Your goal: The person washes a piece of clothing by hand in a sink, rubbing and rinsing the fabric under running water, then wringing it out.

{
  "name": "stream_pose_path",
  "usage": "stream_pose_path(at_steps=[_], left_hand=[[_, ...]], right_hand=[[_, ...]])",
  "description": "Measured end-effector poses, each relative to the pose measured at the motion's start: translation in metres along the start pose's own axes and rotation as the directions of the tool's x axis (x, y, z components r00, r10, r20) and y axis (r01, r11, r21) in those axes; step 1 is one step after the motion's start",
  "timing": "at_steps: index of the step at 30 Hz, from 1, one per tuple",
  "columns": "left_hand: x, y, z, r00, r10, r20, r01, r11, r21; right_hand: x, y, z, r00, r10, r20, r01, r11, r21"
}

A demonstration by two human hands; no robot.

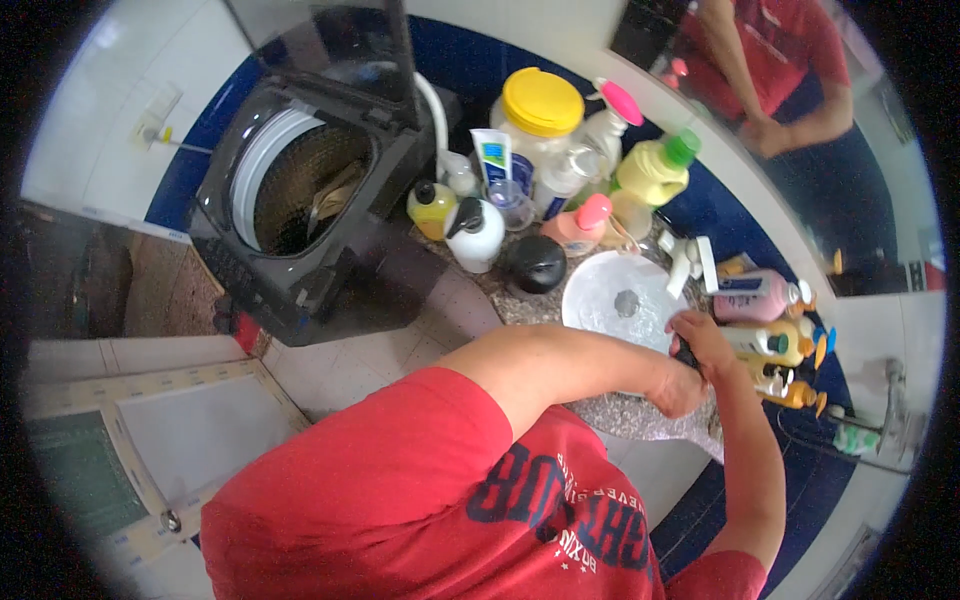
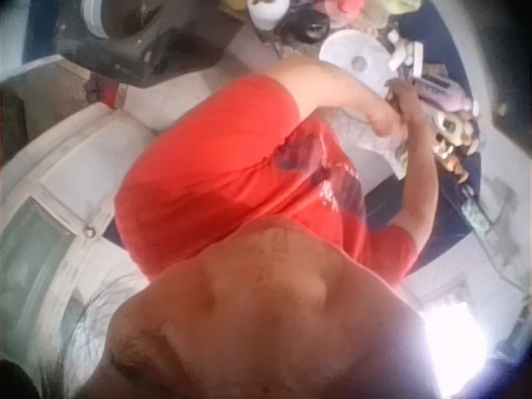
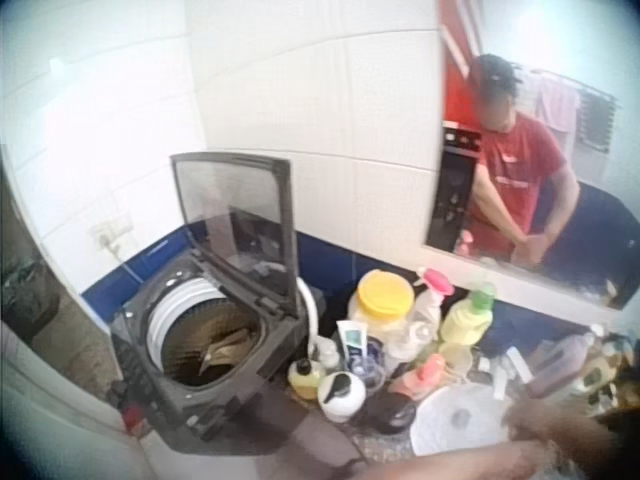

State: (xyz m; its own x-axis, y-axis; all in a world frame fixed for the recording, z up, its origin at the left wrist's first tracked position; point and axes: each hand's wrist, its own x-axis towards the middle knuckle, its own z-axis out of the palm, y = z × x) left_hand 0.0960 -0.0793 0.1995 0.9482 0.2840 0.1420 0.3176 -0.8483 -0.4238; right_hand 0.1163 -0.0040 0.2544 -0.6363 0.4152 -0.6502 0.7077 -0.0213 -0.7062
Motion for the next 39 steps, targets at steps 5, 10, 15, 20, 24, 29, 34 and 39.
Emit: stream_pose_path(at_steps=[5,10,15,20,24,29,34,39], left_hand=[[-0.043,0.01,-0.013,0.835,-0.288,-0.469,0.172,0.946,-0.276],[-0.061,0.018,0.005,0.191,-0.909,-0.371,0.294,0.414,-0.862],[-0.091,0.026,0.033,-0.035,-0.501,0.864,-0.235,-0.837,-0.495],[-0.1,0.027,0.021,0.46,-0.385,0.8,-0.373,-0.902,-0.219],[-0.093,0.021,-0.001,0.675,-0.505,0.538,-0.361,-0.862,-0.356],[-0.093,0.025,-0.006,0.566,-0.517,0.642,-0.234,-0.847,-0.476],[-0.106,0.028,0.016,0.472,-0.528,0.706,-0.436,-0.836,-0.333],[-0.111,0.024,0.021,0.437,-0.446,0.781,-0.472,-0.853,-0.222]], right_hand=[[-0.02,0.027,-0.008,0.99,0.132,0.042,-0.136,0.875,0.464],[-0.043,0.019,0.001,0.961,0.271,-0.055,-0.195,0.806,0.559],[-0.044,0.009,0.02,0.987,0.043,-0.152,-0.014,0.983,0.184],[-0.046,-0.005,0.039,0.905,-0.25,-0.343,0.226,0.968,-0.108],[-0.04,0.015,0.03,0.835,-0.247,-0.491,0.297,0.954,0.025],[-0.042,0.027,0.027,0.897,-0.024,-0.442,0.183,0.929,0.321],[-0.06,-0.003,0.048,0.904,-0.068,-0.421,0.233,0.906,0.354],[-0.06,0.019,0.036,0.878,-0.095,-0.47,0.255,0.922,0.291]])
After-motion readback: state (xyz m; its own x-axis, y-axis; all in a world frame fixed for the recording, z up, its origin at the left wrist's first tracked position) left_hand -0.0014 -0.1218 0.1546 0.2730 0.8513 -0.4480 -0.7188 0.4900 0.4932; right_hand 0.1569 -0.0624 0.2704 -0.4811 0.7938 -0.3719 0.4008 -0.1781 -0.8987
